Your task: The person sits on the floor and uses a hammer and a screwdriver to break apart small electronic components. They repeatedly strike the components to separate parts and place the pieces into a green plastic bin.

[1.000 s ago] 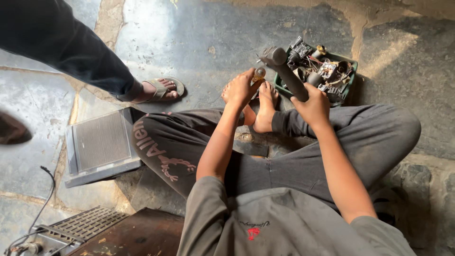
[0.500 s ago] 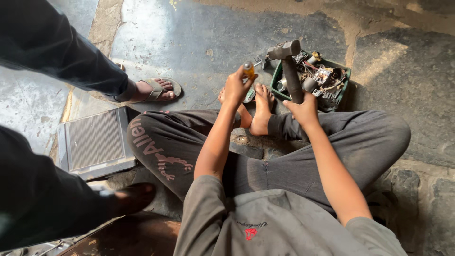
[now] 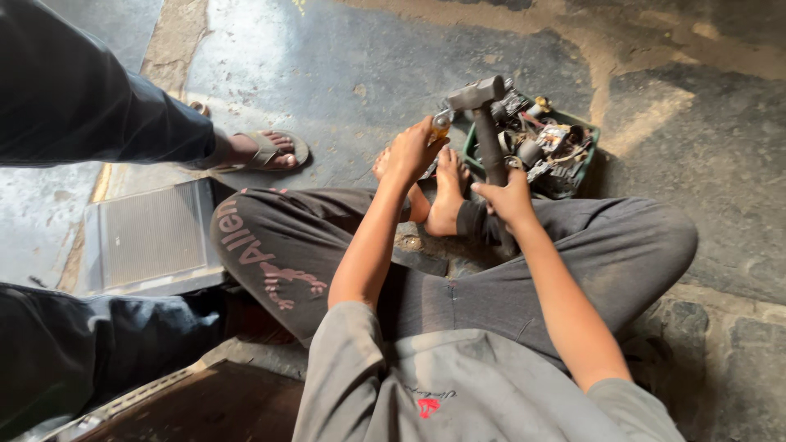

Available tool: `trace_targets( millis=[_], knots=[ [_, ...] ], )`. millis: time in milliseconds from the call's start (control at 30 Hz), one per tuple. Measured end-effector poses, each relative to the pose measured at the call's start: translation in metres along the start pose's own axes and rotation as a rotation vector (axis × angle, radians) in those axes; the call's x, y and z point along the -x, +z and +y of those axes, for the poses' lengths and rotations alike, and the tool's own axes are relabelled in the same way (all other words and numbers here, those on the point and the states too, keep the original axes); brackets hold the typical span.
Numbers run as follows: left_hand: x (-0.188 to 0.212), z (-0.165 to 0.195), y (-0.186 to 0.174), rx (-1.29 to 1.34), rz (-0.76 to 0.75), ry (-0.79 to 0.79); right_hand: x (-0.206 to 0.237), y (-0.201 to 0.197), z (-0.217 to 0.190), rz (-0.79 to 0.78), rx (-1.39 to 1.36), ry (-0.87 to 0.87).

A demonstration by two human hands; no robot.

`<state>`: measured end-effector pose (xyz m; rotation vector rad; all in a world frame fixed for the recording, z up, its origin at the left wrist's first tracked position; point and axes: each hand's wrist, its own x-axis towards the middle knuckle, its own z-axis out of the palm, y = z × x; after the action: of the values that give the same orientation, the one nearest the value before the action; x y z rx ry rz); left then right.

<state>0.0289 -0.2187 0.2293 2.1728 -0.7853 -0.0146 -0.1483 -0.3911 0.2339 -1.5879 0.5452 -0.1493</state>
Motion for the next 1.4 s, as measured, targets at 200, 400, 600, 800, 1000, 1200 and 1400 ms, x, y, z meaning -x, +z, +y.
trace_targets(
  millis=[200, 400, 600, 800, 1000, 1200, 1400],
  knots=[
    [0.001, -0.004, 0.001, -0.006, 0.025, -0.028, -0.001, -0.008, 0.005, 0.001, -0.147, 0.282],
    [0.003, -0.003, -0.002, 0.099, 0.109, -0.04, -0.005, -0.012, 0.004, 0.05, -0.194, 0.387],
    [0.003, -0.005, -0.002, 0.103, 0.129, -0.055, -0.013, -0.015, 0.002, 0.08, -0.254, 0.45],
    [0.003, -0.006, -0.002, 0.132, 0.138, -0.044, -0.017, -0.014, 0.005, 0.129, -0.259, 0.543],
    [0.004, -0.007, -0.002, 0.129, 0.165, -0.018, -0.013, -0.012, 0.007, 0.159, -0.249, 0.552],
    [0.005, -0.006, -0.002, 0.084, 0.093, -0.07, -0.01, -0.005, 0.001, 0.133, -0.093, 0.421],
    [0.005, -0.008, -0.003, 0.155, 0.143, -0.059, -0.01, -0.001, 0.0, 0.097, -0.073, 0.439]
  ],
)
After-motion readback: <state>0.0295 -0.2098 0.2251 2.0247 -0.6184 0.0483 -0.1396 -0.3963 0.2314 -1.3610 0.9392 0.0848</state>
